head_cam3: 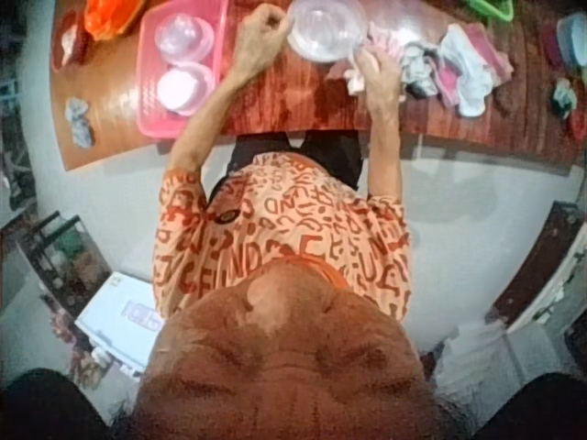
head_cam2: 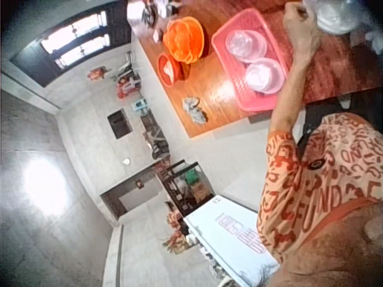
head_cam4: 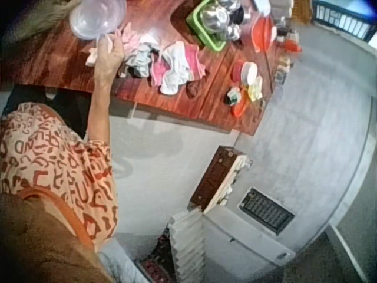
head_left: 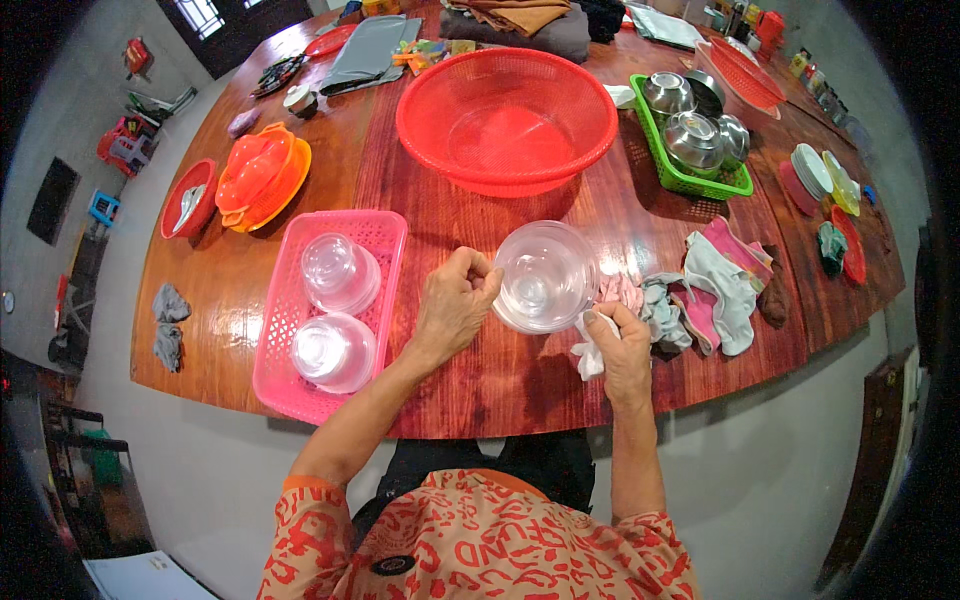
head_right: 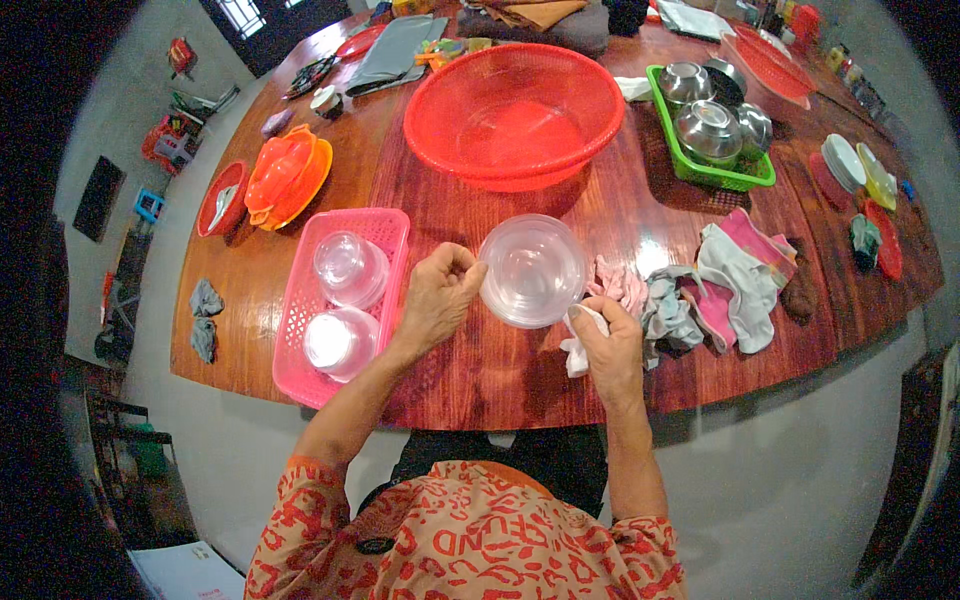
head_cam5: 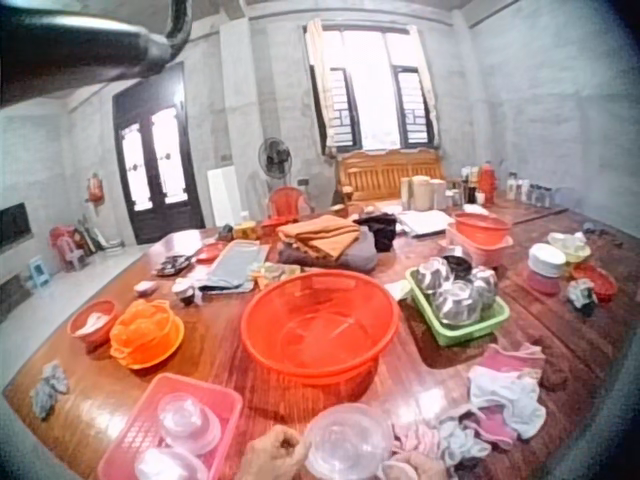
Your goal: The person wipes the inside and outside of clear plastic containers using a white cloth. They handle the containers one at a time, rotating them to clean different surfaces, and place the cleaned items into a pink plastic basket on the table.
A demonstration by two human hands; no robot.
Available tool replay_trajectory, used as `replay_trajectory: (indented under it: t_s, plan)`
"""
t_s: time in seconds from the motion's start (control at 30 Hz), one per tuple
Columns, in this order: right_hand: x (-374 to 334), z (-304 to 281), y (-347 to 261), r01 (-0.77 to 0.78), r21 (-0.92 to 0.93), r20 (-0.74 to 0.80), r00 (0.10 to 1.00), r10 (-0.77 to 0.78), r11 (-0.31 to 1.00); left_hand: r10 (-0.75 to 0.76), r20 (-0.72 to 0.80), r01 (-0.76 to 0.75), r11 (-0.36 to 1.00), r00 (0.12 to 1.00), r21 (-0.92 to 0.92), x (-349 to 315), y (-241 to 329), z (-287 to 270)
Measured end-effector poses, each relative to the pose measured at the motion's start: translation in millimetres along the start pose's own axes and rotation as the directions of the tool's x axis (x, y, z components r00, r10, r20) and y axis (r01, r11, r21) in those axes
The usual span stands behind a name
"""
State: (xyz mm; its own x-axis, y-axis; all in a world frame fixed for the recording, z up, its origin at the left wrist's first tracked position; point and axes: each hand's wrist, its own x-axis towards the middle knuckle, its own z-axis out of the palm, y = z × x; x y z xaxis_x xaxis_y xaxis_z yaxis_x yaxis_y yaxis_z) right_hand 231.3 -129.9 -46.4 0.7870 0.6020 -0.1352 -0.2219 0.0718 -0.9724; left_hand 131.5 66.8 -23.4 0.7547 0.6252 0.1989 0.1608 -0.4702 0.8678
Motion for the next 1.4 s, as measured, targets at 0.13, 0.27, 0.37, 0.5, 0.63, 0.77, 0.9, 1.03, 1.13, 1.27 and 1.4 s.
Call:
replay_trajectory:
  t_s: [0.13,0.27,0.37,0.5,0.63,0.77,0.9,1.03,1.13,1.27,1.4]
  plan:
    - [3,-2,4,0.023,0.136,0.023,0.999,-0.026,0.991,0.016,0.003,-0.015,0.998,1.0,-0.064,-1,2,-4]
    - [5,2,2,0.044,0.114,0.0,0.999,-0.044,0.993,-0.041,0.083,0.063,0.959,0.996,-0.276,-1,1,-8]
    - [-3,10,-13,0.021,0.073,-0.068,0.998,-0.016,0.997,-0.142,0.167,0.193,0.918,0.976,-0.347,-14,25,-17]
    - [-22,6,-25,0.016,-0.026,-0.044,0.999,-0.017,1.0,-0.085,0.116,0.128,0.889,0.99,-0.439,-46,40,-21]
    - [-45,15,-31,-0.055,-0.001,-0.023,0.998,0.055,0.999,0.02,0.001,-0.017,0.852,1.0,-0.523,-78,29,-22]
    - [-63,23,-13,-0.125,0.119,0.063,0.991,0.118,0.985,-0.055,0.053,0.076,0.65,0.997,-0.756,-101,-3,-12]
    - [-73,32,-4,-0.173,0.203,0.1,0.983,0.155,0.964,-0.171,0.26,0.301,0.294,0.95,-0.907,-118,-37,-19]
    - [-80,36,14,-0.22,0.275,0.189,0.967,0.172,0.936,-0.154,0.318,0.348,0.247,0.935,-0.904,-129,-27,-21]
    - [-85,41,25,-0.227,0.332,0.234,0.96,0.153,0.916,-0.029,0.385,0.385,0.119,0.923,-0.915,-135,-25,-20]
    - [-86,49,17,-0.133,0.198,0.071,0.99,0.121,0.971,-0.055,0.384,0.387,0.105,0.922,-0.916,-137,-26,-31]
    - [-84,40,0,0.362,-0.225,-0.016,0.927,-0.375,0.905,-0.14,0.266,0.299,0.345,0.954,-0.89,-134,-18,-38]
